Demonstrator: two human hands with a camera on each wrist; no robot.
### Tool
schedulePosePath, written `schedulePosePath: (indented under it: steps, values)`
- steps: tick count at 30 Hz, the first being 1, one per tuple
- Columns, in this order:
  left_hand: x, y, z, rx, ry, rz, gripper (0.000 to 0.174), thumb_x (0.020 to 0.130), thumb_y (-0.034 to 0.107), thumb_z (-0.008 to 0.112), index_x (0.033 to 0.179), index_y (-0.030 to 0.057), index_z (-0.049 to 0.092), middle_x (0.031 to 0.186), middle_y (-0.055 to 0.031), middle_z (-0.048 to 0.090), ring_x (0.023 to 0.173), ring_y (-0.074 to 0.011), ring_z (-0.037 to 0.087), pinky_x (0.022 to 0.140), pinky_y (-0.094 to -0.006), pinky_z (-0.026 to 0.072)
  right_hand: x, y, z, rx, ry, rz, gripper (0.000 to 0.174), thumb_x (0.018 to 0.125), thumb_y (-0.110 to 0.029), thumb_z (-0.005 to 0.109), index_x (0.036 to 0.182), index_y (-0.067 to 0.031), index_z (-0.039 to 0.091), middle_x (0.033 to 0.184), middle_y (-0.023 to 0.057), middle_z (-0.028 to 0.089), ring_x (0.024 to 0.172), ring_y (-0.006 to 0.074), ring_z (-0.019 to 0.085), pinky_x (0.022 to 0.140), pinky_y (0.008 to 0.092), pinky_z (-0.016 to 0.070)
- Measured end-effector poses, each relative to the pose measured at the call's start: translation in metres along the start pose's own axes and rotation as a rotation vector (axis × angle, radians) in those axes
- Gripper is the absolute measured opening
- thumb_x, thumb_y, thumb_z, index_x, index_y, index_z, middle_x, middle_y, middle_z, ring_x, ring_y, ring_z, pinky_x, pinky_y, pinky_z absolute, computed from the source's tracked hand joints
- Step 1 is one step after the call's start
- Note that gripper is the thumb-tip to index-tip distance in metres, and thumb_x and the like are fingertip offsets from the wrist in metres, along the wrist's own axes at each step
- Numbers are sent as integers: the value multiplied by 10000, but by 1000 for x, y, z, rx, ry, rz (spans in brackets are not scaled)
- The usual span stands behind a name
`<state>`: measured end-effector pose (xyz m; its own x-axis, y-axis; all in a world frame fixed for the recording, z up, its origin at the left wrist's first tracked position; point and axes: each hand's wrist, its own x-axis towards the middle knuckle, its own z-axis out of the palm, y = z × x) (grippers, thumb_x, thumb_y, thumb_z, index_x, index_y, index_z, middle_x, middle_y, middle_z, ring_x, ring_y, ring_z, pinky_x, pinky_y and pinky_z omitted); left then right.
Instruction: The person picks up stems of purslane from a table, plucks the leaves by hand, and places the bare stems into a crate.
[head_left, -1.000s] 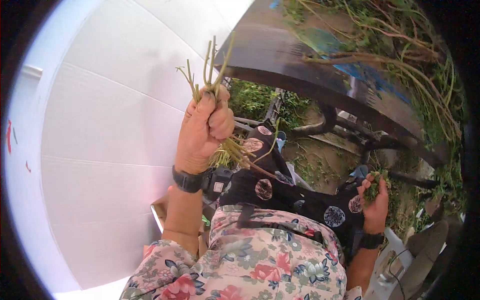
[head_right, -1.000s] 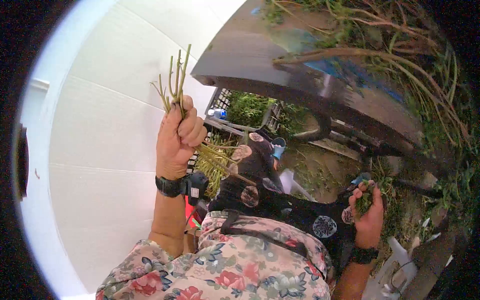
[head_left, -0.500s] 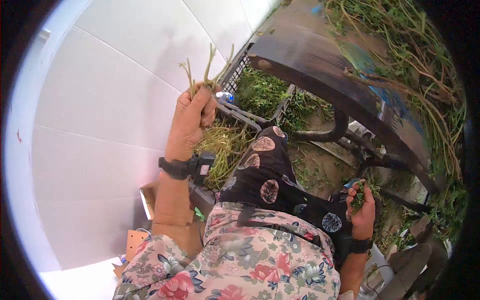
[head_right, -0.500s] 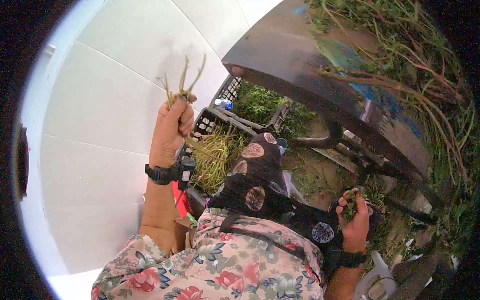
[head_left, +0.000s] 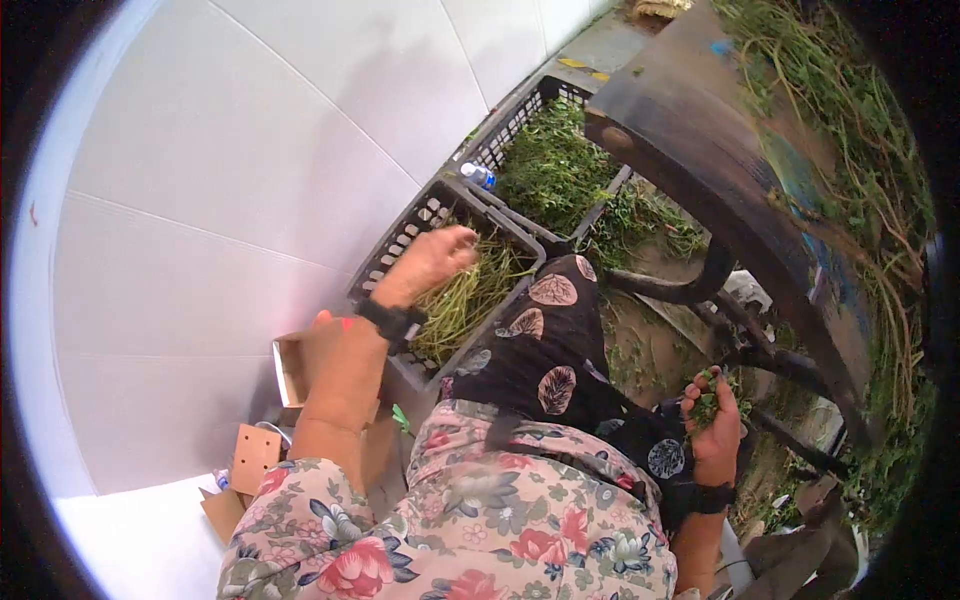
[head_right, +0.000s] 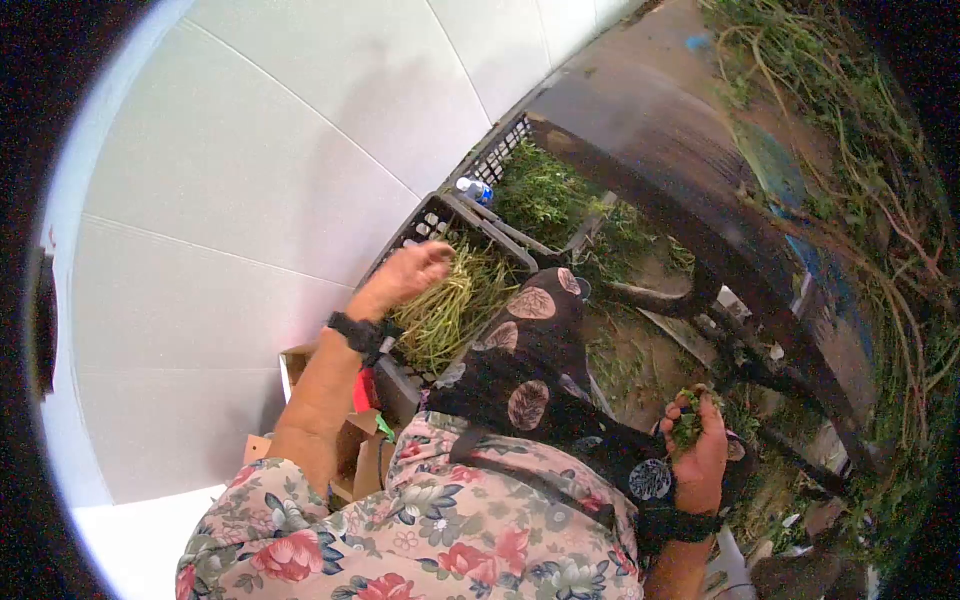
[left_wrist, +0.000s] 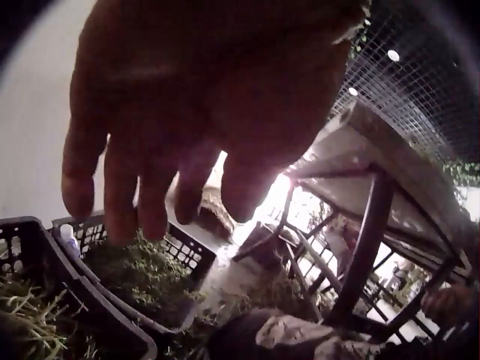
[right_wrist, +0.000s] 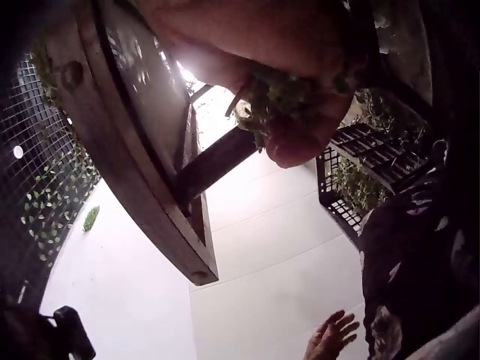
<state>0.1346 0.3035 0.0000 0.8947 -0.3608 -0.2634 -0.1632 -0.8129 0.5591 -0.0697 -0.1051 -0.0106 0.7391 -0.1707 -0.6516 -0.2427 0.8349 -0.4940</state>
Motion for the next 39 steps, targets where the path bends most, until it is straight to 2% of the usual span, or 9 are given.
schedulePosePath:
  steps: [6,13,18,21,24,27,32,35,39]
  values:
    - [-21,21,68,-8,-327,118,321,837,223,517,1103,44,533,935,-205,608,855,-337,593,744,-373,468,24,6,-1,-105,-52,27,206,914,-198,455,966,-2,497,859,89,553,732,200,537,620,326,481]
    - [-26,-3,82,-148,-228,96,286,834,182,516,1082,41,527,828,-158,617,753,-309,598,668,-368,460,79,18,9,-139,-35,54,193,903,-178,442,1012,-25,484,895,114,558,770,232,576,671,382,499]
    - [-24,10,75,-164,-208,67,294,789,199,563,1035,39,559,862,-179,627,800,-353,598,691,-404,469,96,0,138,-151,-429,25,288,900,-197,483,1125,-16,470,1152,186,528,1004,239,552,797,364,487]
    - [-24,16,66,-117,-193,88,293,787,192,569,1038,40,558,865,-177,625,806,-349,597,697,-400,471,107,0,151,-648,-395,-238,300,901,-209,486,1136,-23,467,1164,176,523,1054,242,530,835,348,478]
    - [-24,22,61,-129,-189,103,286,790,182,570,1039,42,557,862,-173,621,812,-344,595,705,-397,473,100,0,136,-330,-420,46,255,906,-195,480,1114,-47,485,1078,132,570,973,238,568,811,400,477]
    - [-19,36,58,-137,-150,189,279,794,178,569,1039,45,555,868,-168,617,819,-340,592,710,-396,474,84,-1,110,-488,-447,119,234,899,-177,489,1081,-31,508,1019,122,600,890,226,598,788,375,491]
    - [-4,98,43,-133,-198,310,285,797,169,563,1052,45,544,912,-156,614,841,-341,584,716,-399,473,46,-21,82,-518,-451,64,221,905,-147,469,1077,-17,518,1034,127,610,909,216,607,824,343,486]
    - [9,118,55,-38,-12,661,269,801,110,565,1057,30,552,944,-169,605,860,-333,584,745,-374,473,16,-32,77,-559,-479,5,251,895,-157,492,1095,-7,505,1035,138,603,911,230,608,824,347,487]
    - [12,188,40,-100,-165,705,275,801,137,556,1057,40,546,946,-156,606,860,-339,578,730,-403,464,-29,-66,87,-854,-528,-103,321,902,-191,492,1152,9,476,1063,135,594,963,219,592,858,329,462]
